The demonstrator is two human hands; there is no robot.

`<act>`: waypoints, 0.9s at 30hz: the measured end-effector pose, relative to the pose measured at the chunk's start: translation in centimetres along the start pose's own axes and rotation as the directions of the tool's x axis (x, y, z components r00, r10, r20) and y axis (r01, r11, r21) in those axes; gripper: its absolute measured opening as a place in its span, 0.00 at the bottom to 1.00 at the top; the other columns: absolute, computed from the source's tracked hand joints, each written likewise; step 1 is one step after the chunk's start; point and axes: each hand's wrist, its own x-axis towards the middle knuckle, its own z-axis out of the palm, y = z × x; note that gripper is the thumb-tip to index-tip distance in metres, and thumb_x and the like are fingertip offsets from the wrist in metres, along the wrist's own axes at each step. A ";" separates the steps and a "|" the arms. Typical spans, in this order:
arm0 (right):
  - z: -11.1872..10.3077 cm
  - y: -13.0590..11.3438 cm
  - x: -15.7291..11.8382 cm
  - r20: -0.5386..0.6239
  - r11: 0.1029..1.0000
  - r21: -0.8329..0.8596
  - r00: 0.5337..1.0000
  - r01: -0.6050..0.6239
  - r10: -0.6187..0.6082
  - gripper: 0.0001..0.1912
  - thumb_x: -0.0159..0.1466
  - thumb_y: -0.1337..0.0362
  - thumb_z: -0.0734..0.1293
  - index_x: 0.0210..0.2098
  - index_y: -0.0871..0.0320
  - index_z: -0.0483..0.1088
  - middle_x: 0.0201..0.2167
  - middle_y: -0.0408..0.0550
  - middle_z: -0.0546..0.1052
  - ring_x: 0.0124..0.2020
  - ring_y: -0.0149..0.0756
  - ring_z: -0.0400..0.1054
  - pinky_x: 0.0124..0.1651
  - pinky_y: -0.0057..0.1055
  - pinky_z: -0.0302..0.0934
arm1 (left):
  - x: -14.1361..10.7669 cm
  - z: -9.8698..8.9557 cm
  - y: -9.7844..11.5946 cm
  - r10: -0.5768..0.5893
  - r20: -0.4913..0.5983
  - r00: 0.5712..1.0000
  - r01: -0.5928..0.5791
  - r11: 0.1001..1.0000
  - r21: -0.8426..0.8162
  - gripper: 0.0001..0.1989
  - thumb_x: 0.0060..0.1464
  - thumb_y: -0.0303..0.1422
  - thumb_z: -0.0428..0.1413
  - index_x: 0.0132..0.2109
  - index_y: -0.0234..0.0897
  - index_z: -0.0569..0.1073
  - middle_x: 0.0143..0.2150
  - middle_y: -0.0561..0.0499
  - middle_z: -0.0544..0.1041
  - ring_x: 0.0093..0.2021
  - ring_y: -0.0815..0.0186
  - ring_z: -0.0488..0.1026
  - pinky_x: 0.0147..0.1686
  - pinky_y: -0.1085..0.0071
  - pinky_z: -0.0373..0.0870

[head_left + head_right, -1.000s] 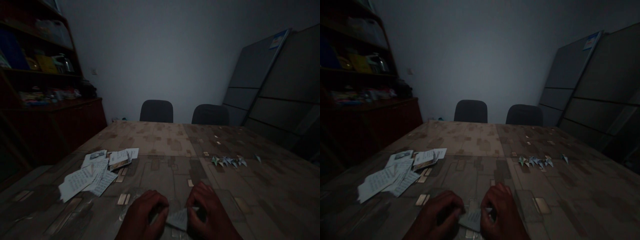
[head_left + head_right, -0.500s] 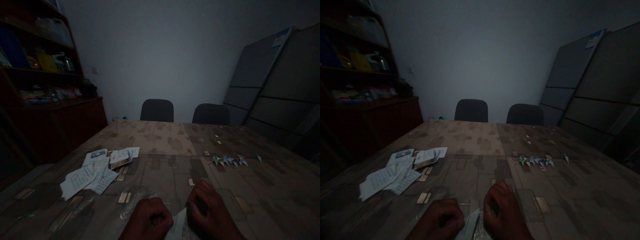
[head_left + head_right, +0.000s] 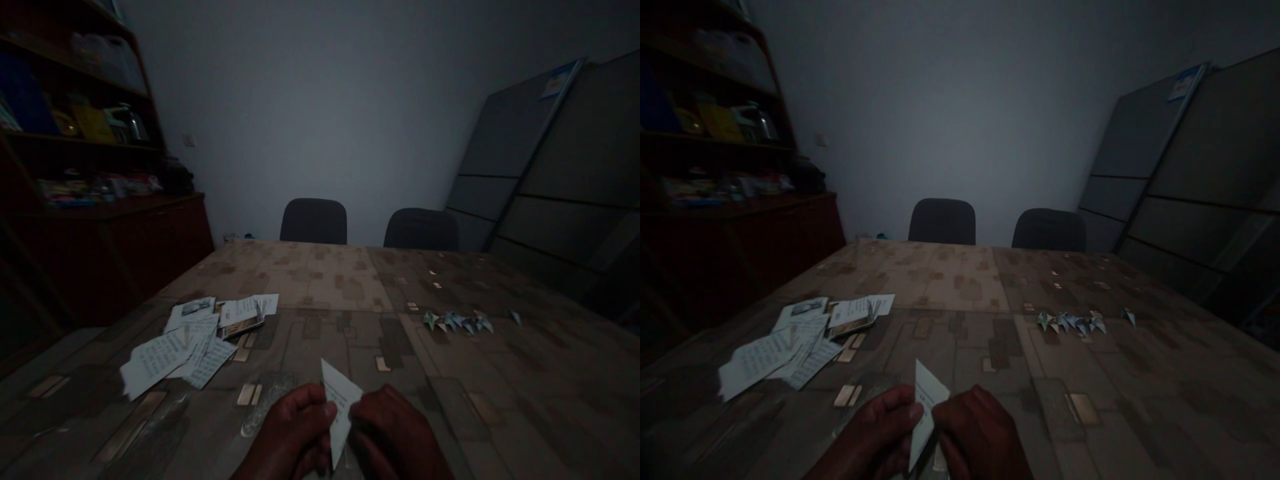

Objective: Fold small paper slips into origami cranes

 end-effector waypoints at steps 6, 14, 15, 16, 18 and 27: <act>-0.3 -0.1 0.2 0.012 0.999 0.047 1.000 -0.009 0.008 0.10 0.73 0.63 0.56 0.40 0.55 0.68 0.26 0.47 0.76 0.26 0.36 0.67 0.29 0.28 0.61 | 0.5 -0.2 -0.5 0.046 0.082 0.996 -0.054 0.995 0.087 0.23 0.39 0.48 0.70 0.31 0.32 0.75 0.16 0.55 0.73 0.15 0.74 0.65 0.17 0.78 0.61; -0.1 0.1 -0.5 0.050 0.932 0.294 0.977 -0.214 0.208 0.07 0.64 0.71 0.65 0.40 0.56 0.73 0.30 0.47 0.73 0.31 0.36 0.69 0.33 0.28 0.62 | 0.1 0.5 0.9 0.162 0.026 0.986 -0.162 0.938 0.306 0.22 0.42 0.48 0.67 0.26 0.30 0.76 0.16 0.55 0.71 0.17 0.72 0.63 0.20 0.76 0.57; -0.1 0.1 -0.5 0.066 0.911 0.314 0.964 -0.265 0.258 0.08 0.62 0.72 0.66 0.38 0.56 0.74 0.30 0.46 0.72 0.32 0.36 0.69 0.33 0.28 0.62 | -0.2 0.7 1.1 0.188 0.024 0.982 -0.185 0.921 0.342 0.20 0.43 0.46 0.66 0.25 0.31 0.75 0.16 0.56 0.70 0.17 0.72 0.63 0.21 0.75 0.57; -0.1 0.0 -0.4 0.080 0.888 0.333 0.948 -0.317 0.308 0.07 0.62 0.72 0.66 0.36 0.56 0.74 0.31 0.46 0.71 0.32 0.35 0.69 0.33 0.28 0.62 | -0.4 1.0 1.4 0.206 0.025 0.978 -0.201 0.907 0.371 0.18 0.44 0.44 0.65 0.24 0.31 0.74 0.16 0.56 0.69 0.18 0.72 0.63 0.22 0.74 0.57; -0.1 -0.1 -0.3 0.096 0.839 0.365 0.913 -0.403 0.397 0.06 0.61 0.72 0.65 0.32 0.57 0.74 0.30 0.45 0.70 0.32 0.34 0.69 0.33 0.27 0.62 | -0.8 1.4 1.6 0.216 0.025 0.976 -0.206 0.881 0.427 0.15 0.46 0.40 0.63 0.22 0.33 0.73 0.17 0.56 0.69 0.19 0.70 0.64 0.23 0.74 0.58; 0.5 -0.1 -0.4 0.126 0.711 0.456 0.830 -0.535 0.543 0.04 0.58 0.69 0.66 0.26 0.58 0.69 0.27 0.43 0.71 0.27 0.32 0.66 0.31 0.25 0.60 | -1.2 1.4 1.4 0.226 0.086 0.970 -0.237 0.821 0.520 0.16 0.50 0.41 0.59 0.25 0.32 0.78 0.20 0.52 0.72 0.24 0.66 0.68 0.26 0.72 0.59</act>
